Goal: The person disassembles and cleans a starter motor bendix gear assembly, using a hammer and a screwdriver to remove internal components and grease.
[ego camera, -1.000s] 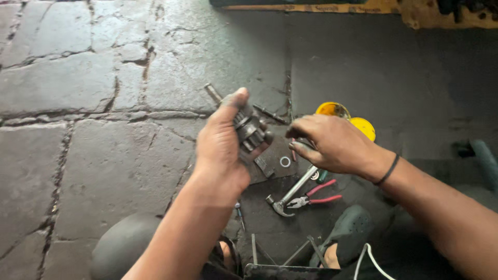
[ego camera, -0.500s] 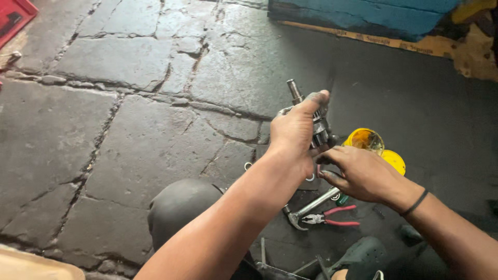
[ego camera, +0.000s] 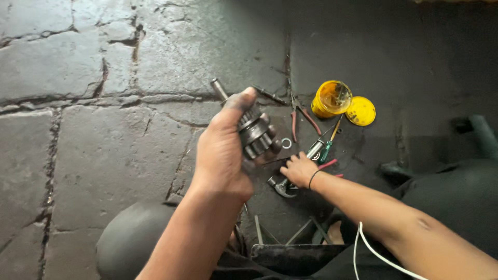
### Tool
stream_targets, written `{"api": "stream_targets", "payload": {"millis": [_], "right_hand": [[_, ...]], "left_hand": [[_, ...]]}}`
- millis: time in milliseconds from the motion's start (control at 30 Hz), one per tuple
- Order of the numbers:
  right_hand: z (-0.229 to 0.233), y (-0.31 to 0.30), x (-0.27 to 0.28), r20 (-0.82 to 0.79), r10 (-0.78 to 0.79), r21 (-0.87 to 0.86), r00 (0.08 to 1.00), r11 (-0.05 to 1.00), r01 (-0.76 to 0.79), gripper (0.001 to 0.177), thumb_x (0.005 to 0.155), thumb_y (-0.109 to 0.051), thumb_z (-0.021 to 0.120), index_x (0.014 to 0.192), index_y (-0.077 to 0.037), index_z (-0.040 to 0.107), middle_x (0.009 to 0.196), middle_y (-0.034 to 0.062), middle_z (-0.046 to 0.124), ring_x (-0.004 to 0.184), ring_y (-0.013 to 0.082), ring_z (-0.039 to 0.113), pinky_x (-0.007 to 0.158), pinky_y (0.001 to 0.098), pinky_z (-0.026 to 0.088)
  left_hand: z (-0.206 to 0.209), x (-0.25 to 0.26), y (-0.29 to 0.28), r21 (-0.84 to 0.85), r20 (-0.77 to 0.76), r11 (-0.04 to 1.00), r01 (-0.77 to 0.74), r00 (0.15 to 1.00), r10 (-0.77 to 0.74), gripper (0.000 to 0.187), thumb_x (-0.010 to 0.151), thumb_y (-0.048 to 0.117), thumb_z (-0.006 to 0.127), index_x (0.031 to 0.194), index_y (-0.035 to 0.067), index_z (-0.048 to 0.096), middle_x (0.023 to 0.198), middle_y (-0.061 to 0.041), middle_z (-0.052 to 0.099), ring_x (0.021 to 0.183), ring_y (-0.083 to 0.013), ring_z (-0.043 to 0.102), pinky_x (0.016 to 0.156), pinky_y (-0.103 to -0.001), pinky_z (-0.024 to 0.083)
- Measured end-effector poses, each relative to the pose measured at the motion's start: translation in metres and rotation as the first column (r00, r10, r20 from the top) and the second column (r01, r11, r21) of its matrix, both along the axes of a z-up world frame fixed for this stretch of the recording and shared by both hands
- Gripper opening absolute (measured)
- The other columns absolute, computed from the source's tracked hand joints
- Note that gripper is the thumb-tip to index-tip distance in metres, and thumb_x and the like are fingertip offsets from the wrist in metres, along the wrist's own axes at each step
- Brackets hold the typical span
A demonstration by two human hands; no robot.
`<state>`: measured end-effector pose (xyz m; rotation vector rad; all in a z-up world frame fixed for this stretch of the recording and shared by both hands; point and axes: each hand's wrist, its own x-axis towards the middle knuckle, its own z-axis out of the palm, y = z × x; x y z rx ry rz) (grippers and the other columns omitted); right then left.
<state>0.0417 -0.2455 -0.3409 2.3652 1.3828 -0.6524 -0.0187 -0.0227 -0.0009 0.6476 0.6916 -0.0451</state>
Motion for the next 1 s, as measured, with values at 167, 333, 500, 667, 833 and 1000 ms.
{"api": "stream_targets", "payload": {"millis": [167, 333, 500, 667, 833, 1000], "right_hand": [[-0.061, -0.014, -0.011, 0.057, -0.025, 0.068, 0.998, 0.997, 0.021, 0.019, 0.091, -0.022, 0.058, 0.108, -0.02, 0.066, 0.106, 0.0086, 0.068, 0.105, 0.0297, 0.062, 0.091, 0.0544, 0.043], [-0.06, -0.008, -0.013, -0.047, -0.127, -0.024, 0.991, 0.992, 0.126, 0.018, 0.096, -0.024, 0.057, 0.11, -0.017, 0.066, 0.101, 0.0117, 0.074, 0.098, 0.0309, 0.069, 0.093, 0.0519, 0.045], [-0.034, -0.009, -0.011, -0.32, -0.445, -0.245, 0.836, 0.891, 0.381, 0.043, 0.08, -0.031, 0.073, 0.118, -0.013, 0.062, 0.113, 0.019, 0.071, 0.105, 0.0374, 0.069, 0.091, 0.0513, 0.055], [-0.023, -0.037, 0.035, -0.072, -0.818, 0.257, 0.571, 0.538, 0.803, 0.034, 0.084, -0.023, 0.068, 0.113, -0.007, 0.067, 0.114, 0.0201, 0.071, 0.107, 0.0391, 0.07, 0.09, 0.0523, 0.057], [-0.035, -0.059, 0.05, -0.005, -0.816, 0.12, 0.578, 0.573, 0.811, 0.05, 0.08, -0.027, 0.078, 0.122, -0.01, 0.058, 0.125, 0.0148, 0.066, 0.127, 0.0393, 0.055, 0.097, 0.056, 0.051], [-0.042, -0.051, 0.037, 0.006, -0.811, 0.161, 0.585, 0.578, 0.8, 0.056, 0.078, -0.027, 0.081, 0.125, -0.009, 0.057, 0.127, 0.0168, 0.065, 0.123, 0.0379, 0.059, 0.1, 0.0545, 0.05]], "left_hand": [[0.004, 0.002, 0.004, 0.049, -0.073, 0.999, -0.009, 0.997, 0.013, 0.023, 0.087, 0.029, 0.072, 0.095, 0.009, 0.064, 0.071, -0.006, 0.068, 0.055, -0.0177, 0.066, 0.046, -0.034, 0.053], [0.001, 0.011, -0.002, 0.091, -0.072, 0.995, 0.045, 0.997, -0.039, 0.022, 0.086, 0.029, 0.071, 0.096, 0.01, 0.063, 0.069, -0.005, 0.066, 0.054, -0.0169, 0.065, 0.045, -0.034, 0.054], [-0.007, 0.018, -0.01, 0.075, -0.073, 0.991, 0.11, 0.992, -0.104, 0.022, 0.087, 0.028, 0.074, 0.094, 0.011, 0.062, 0.07, -0.003, 0.065, 0.054, -0.0159, 0.063, 0.046, -0.033, 0.054], [-0.009, 0.022, -0.015, 0.036, -0.051, 0.993, 0.111, 0.993, -0.109, 0.021, 0.087, 0.028, 0.074, 0.092, 0.011, 0.063, 0.071, -0.003, 0.066, 0.056, -0.0165, 0.063, 0.05, -0.035, 0.055], [-0.002, 0.019, -0.013, -0.017, -0.043, 1.0, 0.005, 0.999, -0.006, 0.04, 0.091, 0.053, 0.061, 0.089, 0.013, 0.064, 0.07, -0.004, 0.066, 0.057, -0.018, 0.065, 0.05, -0.036, 0.055], [-0.001, 0.019, -0.01, 0.019, -0.071, 1.0, -0.003, 0.997, 0.004, 0.056, 0.091, 0.066, 0.047, 0.087, 0.012, 0.065, 0.069, -0.006, 0.068, 0.057, -0.0195, 0.066, 0.048, -0.037, 0.053]]}}
